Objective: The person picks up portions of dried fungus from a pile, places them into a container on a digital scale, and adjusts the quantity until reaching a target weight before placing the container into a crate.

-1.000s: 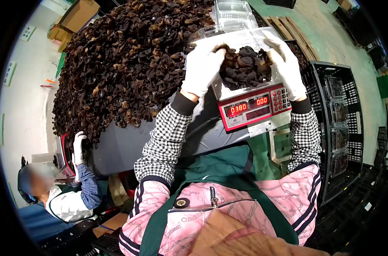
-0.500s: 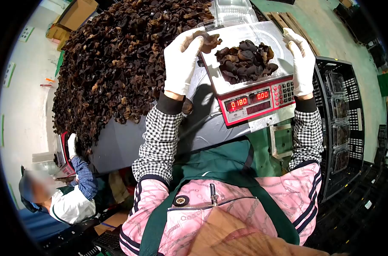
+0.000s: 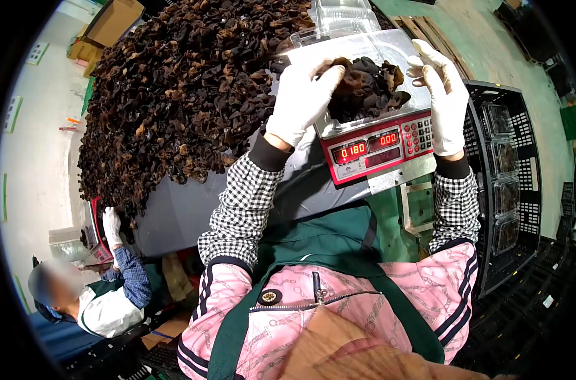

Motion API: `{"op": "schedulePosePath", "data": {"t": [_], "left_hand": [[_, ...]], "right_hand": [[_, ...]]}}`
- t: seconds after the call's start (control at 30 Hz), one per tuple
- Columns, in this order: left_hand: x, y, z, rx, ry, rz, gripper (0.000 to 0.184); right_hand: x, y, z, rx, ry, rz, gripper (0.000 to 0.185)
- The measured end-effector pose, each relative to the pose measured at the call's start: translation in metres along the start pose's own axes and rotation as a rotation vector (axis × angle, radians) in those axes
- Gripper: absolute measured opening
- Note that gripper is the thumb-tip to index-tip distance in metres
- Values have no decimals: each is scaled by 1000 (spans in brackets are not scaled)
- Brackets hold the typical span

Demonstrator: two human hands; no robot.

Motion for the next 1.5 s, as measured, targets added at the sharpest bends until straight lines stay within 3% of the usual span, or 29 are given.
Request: {"op": "schedulePosePath", "data": {"t": [0.1,0.2,0.23,0.27,0.33,0.37,0.4,0.5,0.53,0.6,0.63,0.67,0.73,0.8,0.87,0.93,1.0,1.1,1.23,1.27,1.33,1.37,1.4,1.47,1.5], "left_hand": [[11,0,-4,35,83,8,29],[7,3,-4,-22,-31,51,27],[5,2,3,-133,-150,60,25],[5,5,4,-71,-196,51,24],[8,3,35,24,-146,-34,25],[12,-1,50,-131,-298,-144,27],[22,3,54,75,-248,-170,28],[27,17,46,391,-84,-18,26],[21,27,29,332,53,88,26],[5,52,-21,306,207,283,25],[-2,60,-55,279,322,358,30],[-9,65,-78,158,595,328,47],[-8,66,-84,-150,672,164,65],[-2,68,-93,-136,651,166,70],[2,72,-106,-118,616,190,73],[-1,75,-110,-95,574,241,73],[1,74,-105,-131,288,322,78],[2,66,-69,-121,-266,376,78],[-7,32,-10,-12,-232,170,43],[-7,19,-9,110,-167,142,41],[-8,-8,6,198,45,38,55],[-9,-17,7,375,176,28,50],[-9,-26,5,546,308,21,45],[-8,-41,4,577,377,-6,33],[-7,-48,2,584,389,-1,32]], "right_hand": [[-1,-1,7,-8,-16,-24,37],[1,-3,-1,18,-5,4,36],[-1,-4,1,37,17,-27,42],[0,-5,-1,113,106,-69,43],[10,-10,-13,267,283,-160,47],[19,-16,-16,295,372,-158,54],[28,-23,-22,361,553,-144,48],[19,-15,-8,637,598,-237,35],[11,-11,-7,619,530,-190,29],[-9,-7,5,537,387,-103,36],[-19,-7,9,559,358,-34,35],[-18,-10,0,574,412,54,33],[-26,-14,2,407,176,-29,32],[-27,-24,0,214,-110,-169,26],[-12,-38,-7,-217,-324,-354,22],[7,-52,-11,-643,-428,-285,23],[19,-58,-7,-652,-507,-343,26],[28,-68,-9,-507,-724,-483,31],[28,-76,5,-396,-763,-596,33],[27,-78,5,-467,-653,-521,35],[23,-81,-1,-606,-430,-365,39],[14,-79,-9,-471,-366,-402,40],[6,-80,-9,-285,-216,-278,35],[-14,-73,-14,103,-234,-74,27],[-24,-67,-4,166,-188,26,23]]}}
Point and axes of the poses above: each hand's wrist, its own y-axis towards the middle knuckle, its own x-axis out of the palm, z = x × y, the point moved 2 cm from there along y, towards the middle knuckle, and after that the axes turned 14 degrees about z, right-handed, at the moved point
